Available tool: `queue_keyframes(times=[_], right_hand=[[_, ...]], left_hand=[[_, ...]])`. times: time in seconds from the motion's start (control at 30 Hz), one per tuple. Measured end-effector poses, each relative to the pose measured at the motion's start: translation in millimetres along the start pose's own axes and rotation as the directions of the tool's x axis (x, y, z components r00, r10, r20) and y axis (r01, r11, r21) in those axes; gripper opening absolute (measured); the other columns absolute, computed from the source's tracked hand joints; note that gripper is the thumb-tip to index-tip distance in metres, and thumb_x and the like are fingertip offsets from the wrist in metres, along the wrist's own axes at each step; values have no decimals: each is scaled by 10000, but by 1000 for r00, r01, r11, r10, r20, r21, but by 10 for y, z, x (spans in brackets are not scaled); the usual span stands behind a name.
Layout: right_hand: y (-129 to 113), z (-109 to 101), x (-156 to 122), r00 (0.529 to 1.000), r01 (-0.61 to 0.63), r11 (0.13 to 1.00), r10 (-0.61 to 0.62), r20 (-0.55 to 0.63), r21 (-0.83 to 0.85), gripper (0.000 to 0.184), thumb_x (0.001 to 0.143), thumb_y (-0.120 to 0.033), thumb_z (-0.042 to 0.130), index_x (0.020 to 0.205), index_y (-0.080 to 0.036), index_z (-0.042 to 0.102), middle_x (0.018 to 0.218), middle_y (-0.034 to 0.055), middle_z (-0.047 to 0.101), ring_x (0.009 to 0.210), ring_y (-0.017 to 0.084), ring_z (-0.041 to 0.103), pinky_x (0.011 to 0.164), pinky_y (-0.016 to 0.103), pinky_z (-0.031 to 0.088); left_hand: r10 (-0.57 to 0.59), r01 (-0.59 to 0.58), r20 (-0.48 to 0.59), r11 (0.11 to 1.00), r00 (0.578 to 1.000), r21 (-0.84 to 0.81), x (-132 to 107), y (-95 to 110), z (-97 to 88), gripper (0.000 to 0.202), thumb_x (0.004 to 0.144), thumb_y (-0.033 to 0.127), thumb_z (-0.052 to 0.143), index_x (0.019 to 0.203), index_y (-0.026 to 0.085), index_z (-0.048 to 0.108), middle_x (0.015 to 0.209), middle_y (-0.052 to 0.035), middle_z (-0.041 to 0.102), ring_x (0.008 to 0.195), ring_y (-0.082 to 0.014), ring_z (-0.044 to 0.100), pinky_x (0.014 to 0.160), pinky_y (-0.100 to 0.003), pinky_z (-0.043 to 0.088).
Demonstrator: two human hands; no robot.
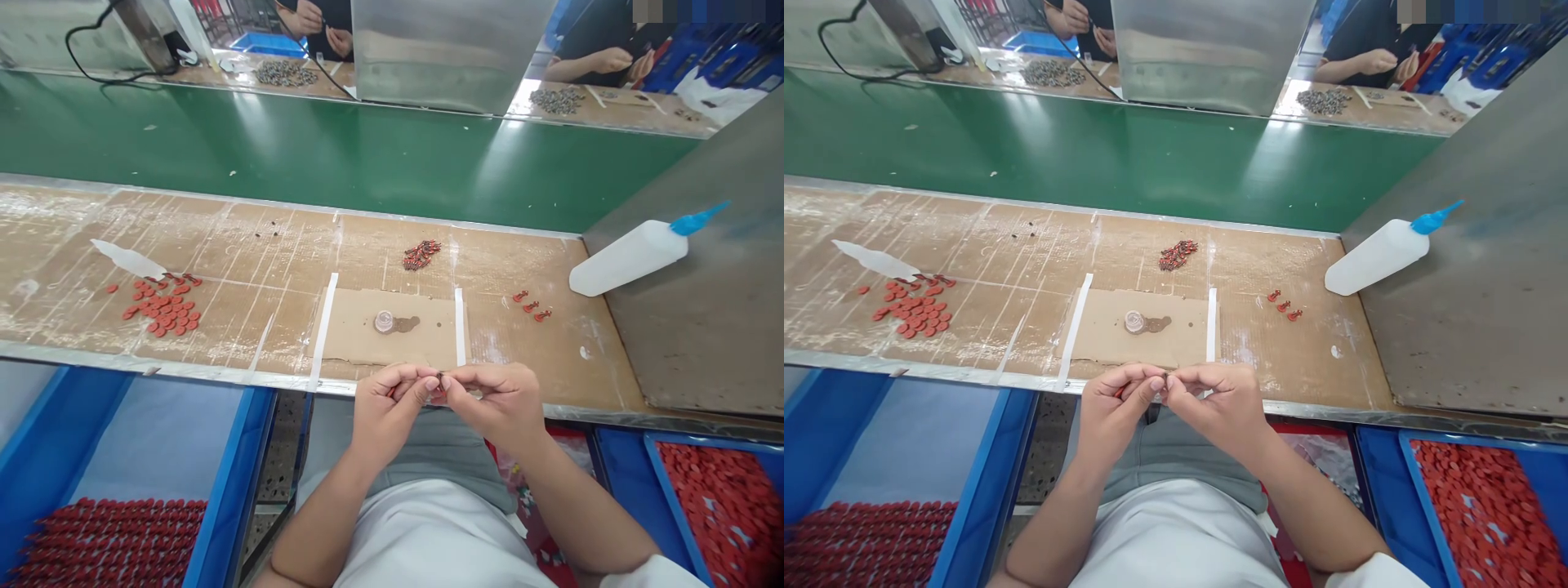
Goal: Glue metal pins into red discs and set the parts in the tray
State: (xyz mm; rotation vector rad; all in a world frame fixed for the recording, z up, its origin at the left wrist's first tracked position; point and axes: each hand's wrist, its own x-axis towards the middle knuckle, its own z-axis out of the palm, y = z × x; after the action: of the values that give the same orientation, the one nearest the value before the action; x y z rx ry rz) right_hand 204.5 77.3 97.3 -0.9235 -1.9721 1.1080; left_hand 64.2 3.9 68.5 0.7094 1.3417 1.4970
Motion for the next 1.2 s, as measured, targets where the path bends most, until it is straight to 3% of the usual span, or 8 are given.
queue_keyframes(times=[0.23,0.4,0.53,0.67,1.0,1.2], right_hand=[[-32,24,1,995,64,986,-76,-70,-155,136,804,-206,667,694,-196,747,592,-12,725,493,121,659,493,188,540],[-36,33,4,973,197,946,-220,-62,-259,141,812,-172,654,692,-202,721,592,-15,710,504,106,637,514,195,510],[-25,48,-3,945,285,909,-320,-70,-303,124,803,-138,660,714,-209,709,590,-30,693,507,92,626,533,198,493],[-24,57,-16,936,306,900,-344,-76,-309,129,807,-140,659,715,-224,694,577,-37,679,493,93,604,526,211,482],[-33,67,-18,947,290,931,-313,-74,-222,127,786,-126,663,692,-207,695,569,-33,679,483,84,600,512,191,478],[-28,55,-24,995,72,997,-73,-61,-27,126,804,-168,674,697,-181,739,573,-1,702,485,116,636,478,197,511]], left_hand=[[7,-6,-16,1000,1000,7,0,16,13,254,784,397,760,886,167,799,527,69,291,527,-80,333,595,-252,482],[58,-57,-6,994,998,90,-8,13,3,235,801,380,739,882,167,797,528,74,234,501,-70,242,488,-222,348],[104,-97,-43,984,994,153,-14,12,18,203,789,346,734,836,156,790,522,74,223,488,-64,229,461,-224,258],[108,-93,-73,978,991,186,-16,12,43,173,768,306,726,801,146,780,518,74,231,484,-60,214,454,-223,232],[142,-121,-107,975,984,184,-35,37,71,102,731,223,711,753,137,762,510,81,218,476,-50,209,452,-210,245],[67,-65,-74,997,995,33,-39,0,66,181,773,316,741,812,146,787,488,86,241,472,-48,248,449,-188,336]])
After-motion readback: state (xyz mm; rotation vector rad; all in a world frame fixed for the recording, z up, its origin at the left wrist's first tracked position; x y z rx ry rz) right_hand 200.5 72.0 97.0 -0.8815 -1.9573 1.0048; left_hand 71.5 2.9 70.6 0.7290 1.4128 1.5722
